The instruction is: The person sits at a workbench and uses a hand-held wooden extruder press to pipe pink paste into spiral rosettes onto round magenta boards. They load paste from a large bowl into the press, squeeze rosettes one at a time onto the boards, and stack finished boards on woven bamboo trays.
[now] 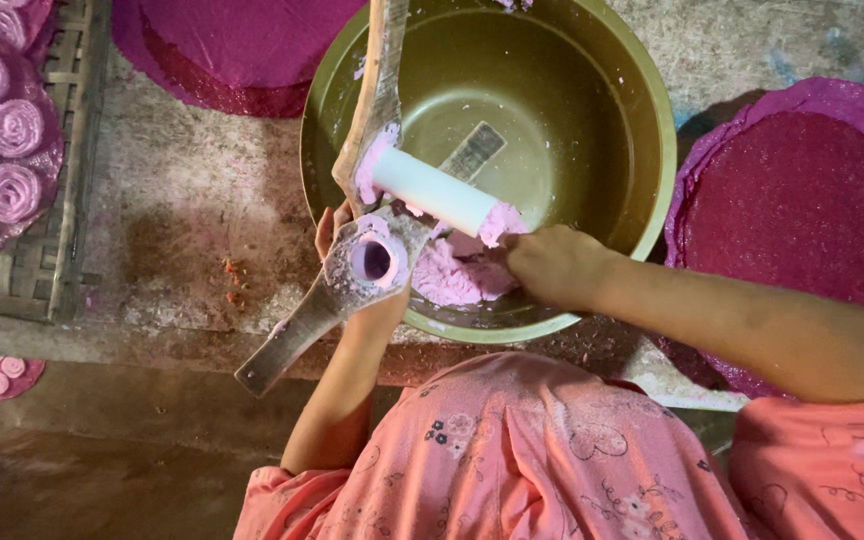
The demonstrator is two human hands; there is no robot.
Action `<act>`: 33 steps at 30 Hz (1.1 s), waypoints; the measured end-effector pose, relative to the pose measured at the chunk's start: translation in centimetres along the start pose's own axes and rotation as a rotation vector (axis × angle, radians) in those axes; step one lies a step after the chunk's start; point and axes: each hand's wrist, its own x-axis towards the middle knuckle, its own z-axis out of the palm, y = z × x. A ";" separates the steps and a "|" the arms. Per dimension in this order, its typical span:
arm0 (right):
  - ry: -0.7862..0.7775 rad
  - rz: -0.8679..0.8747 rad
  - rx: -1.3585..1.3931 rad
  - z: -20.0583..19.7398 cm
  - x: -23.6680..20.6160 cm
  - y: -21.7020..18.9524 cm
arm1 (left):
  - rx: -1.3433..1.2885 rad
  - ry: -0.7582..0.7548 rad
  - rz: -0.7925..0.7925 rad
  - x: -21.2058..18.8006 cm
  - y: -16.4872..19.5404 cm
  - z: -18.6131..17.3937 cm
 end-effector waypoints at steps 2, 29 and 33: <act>-0.089 0.048 -0.017 -0.1 -1.0 -0.6 | -0.398 -0.036 -0.145 0.2 -0.9 0.3; 0.469 0.087 -0.398 -10.9 -11.0 -5.5 | -0.143 -0.328 0.320 6.6 8.6 -0.2; 0.465 0.293 -0.216 -11.4 -16.3 -3.6 | 0.023 -0.533 -0.106 7.7 6.2 -0.3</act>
